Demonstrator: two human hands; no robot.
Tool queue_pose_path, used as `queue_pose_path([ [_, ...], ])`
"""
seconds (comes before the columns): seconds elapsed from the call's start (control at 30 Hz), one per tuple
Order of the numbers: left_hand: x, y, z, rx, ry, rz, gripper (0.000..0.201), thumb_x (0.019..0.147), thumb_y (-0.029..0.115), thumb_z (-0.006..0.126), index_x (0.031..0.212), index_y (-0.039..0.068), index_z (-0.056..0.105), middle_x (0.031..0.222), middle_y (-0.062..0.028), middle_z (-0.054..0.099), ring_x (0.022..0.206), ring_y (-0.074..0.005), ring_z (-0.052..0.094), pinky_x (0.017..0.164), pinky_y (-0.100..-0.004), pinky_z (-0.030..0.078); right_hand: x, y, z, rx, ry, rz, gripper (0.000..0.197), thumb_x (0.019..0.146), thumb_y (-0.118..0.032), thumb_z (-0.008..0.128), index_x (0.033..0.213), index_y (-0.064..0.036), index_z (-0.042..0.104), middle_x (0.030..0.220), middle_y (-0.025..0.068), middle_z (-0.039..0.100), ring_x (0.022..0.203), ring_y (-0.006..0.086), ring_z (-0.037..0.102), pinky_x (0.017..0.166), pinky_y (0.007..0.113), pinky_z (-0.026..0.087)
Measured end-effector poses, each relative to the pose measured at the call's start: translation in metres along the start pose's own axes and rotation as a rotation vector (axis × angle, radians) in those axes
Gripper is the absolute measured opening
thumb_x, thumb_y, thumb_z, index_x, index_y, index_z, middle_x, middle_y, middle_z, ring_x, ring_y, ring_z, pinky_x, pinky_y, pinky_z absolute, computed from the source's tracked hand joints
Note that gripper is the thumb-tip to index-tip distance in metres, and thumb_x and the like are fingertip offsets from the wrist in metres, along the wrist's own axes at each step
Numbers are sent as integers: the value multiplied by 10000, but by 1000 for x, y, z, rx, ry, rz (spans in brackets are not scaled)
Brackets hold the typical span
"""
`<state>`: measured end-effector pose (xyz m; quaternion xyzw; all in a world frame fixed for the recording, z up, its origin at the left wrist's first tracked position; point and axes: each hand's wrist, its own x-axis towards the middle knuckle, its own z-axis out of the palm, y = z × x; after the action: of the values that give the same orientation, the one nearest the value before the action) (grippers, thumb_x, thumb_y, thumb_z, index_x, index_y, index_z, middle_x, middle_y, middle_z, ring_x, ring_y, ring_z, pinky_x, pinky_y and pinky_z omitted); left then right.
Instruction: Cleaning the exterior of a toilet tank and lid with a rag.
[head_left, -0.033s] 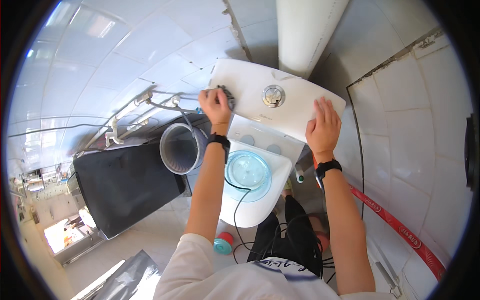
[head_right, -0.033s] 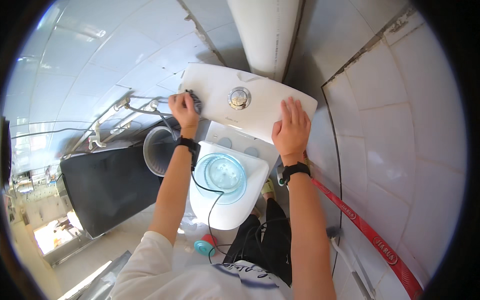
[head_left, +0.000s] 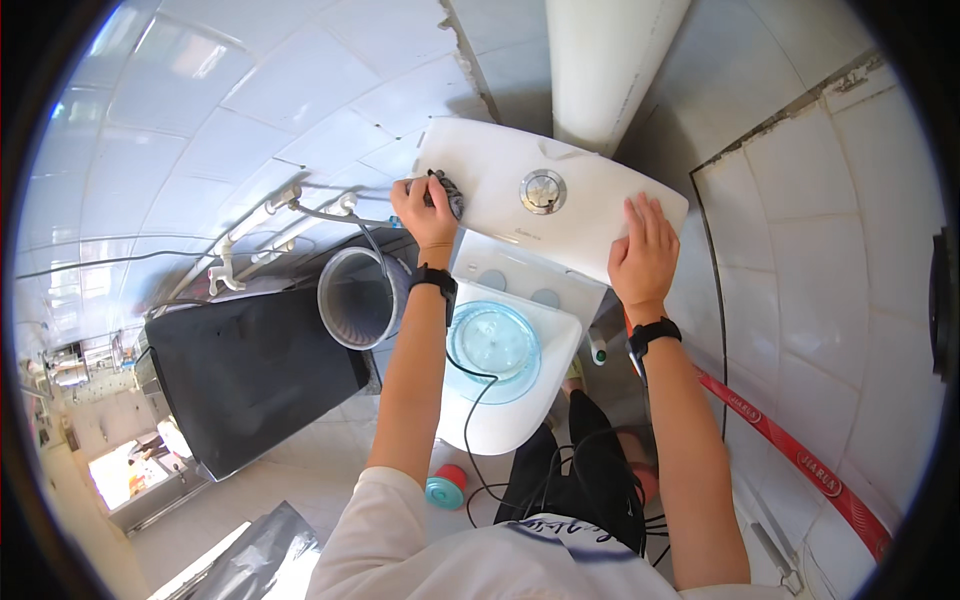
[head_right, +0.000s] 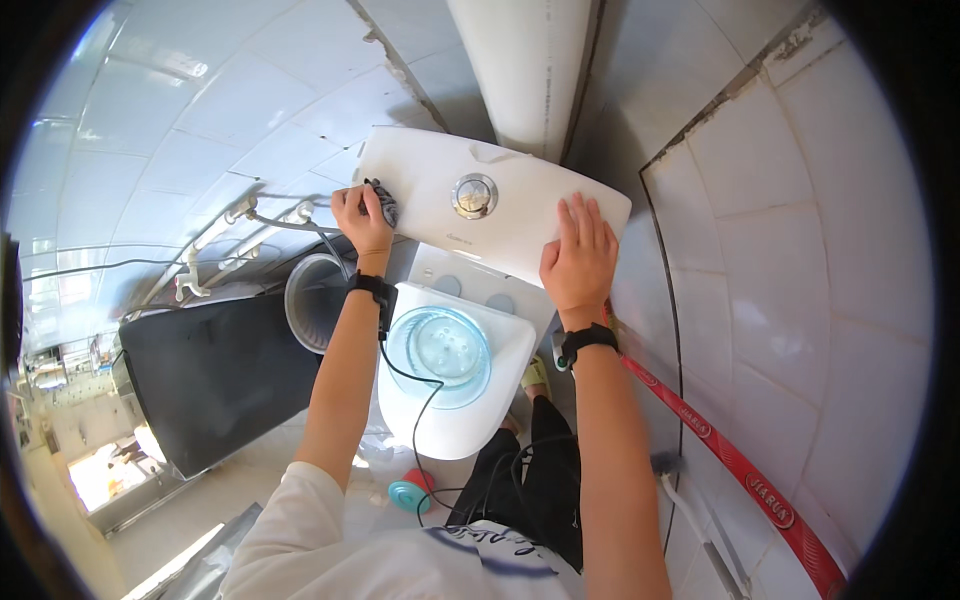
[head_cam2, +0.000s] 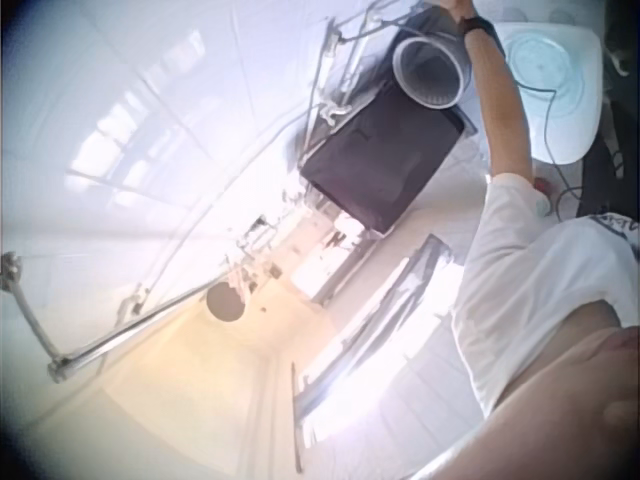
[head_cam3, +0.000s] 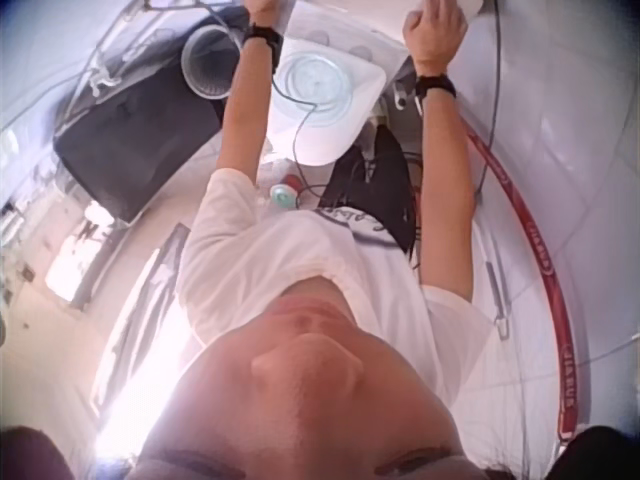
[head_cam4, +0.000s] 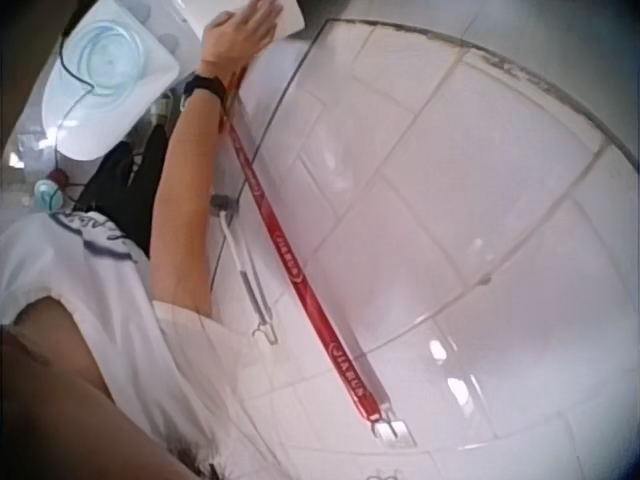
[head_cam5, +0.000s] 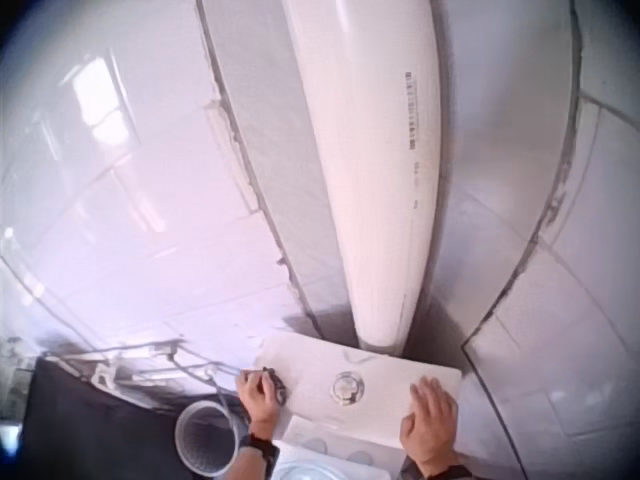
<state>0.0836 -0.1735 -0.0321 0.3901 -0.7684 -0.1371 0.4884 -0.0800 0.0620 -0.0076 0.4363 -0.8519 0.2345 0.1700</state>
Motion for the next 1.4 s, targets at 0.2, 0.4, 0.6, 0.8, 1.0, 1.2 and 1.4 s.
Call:
queue_pose_path([
  [0.2, -51, 56, 20, 23, -56, 96, 42, 721, 108, 569, 695, 76, 573, 801, -159, 491, 765, -319, 460, 647, -414, 315, -2, 1, -2, -2, 0, 1, 436, 736, -65, 497, 1171, -90, 514, 1260, 77, 491, 1192, 253, 442, 945, 403, 354],
  [0.4, -92, 121, 28, -101, -126, 101, 66, 651, 123, 616, 707, 99, 591, 805, -127, 491, 736, -300, 445, 649, -390, 317, -2, -1, 0, 8, -10, 10, 445, 743, -53, 483, 1185, -98, 515, 1265, 67, 494, 1187, 251, 448, 952, 398, 350],
  [0.6, -62, 70, 17, -120, -135, 272, 59, 658, 102, 593, 716, 90, 596, 797, -142, 502, 741, -302, 459, 642, -395, 322, -3, 1, -2, -18, -21, -10, 456, 753, -58, 483, 1205, -105, 509, 1284, 70, 486, 1195, 257, 444, 962, 394, 344],
  [0.8, 2, 2, -3, -8, -146, 96, 87, 772, 150, 560, 746, 75, 597, 835, -165, 501, 783, -336, 455, 682, -430, 339, -5, 1, 0, -20, -5, -26, 451, 751, -64, 489, 1201, -98, 510, 1286, 87, 482, 1194, 270, 444, 962, 398, 345],
  [1.0, -12, 39, 10, 10, -153, 44, 85, 748, 151, 606, 705, 79, 618, 768, -129, 496, 748, -327, 469, 637, -437, 354, -3, 3, 0, -3, 18, -20, 434, 750, -66, 498, 1183, -87, 518, 1257, 95, 504, 1181, 269, 454, 950, 400, 351],
  [1.2, -89, 154, 37, 5, -291, -15, 92, 760, 185, 633, 748, 98, 604, 856, -130, 492, 808, -313, 457, 665, -400, 349, 0, 11, 0, 256, 51, 77, 372, 811, -48, 465, 1180, -48, 512, 1215, 123, 529, 1148, 283, 478, 952, 392, 352],
  [1.4, -89, 159, 27, -798, -365, -519, 432, 806, 139, 566, 1180, -15, 413, 1080, -140, 452, 1003, -252, 431, 924, -353, 326, -12, -18, -28, 808, -154, 2, 359, 858, -102, 484, 1206, -17, 480, 1213, 161, 511, 1128, 345, 467, 951, 396, 365],
])
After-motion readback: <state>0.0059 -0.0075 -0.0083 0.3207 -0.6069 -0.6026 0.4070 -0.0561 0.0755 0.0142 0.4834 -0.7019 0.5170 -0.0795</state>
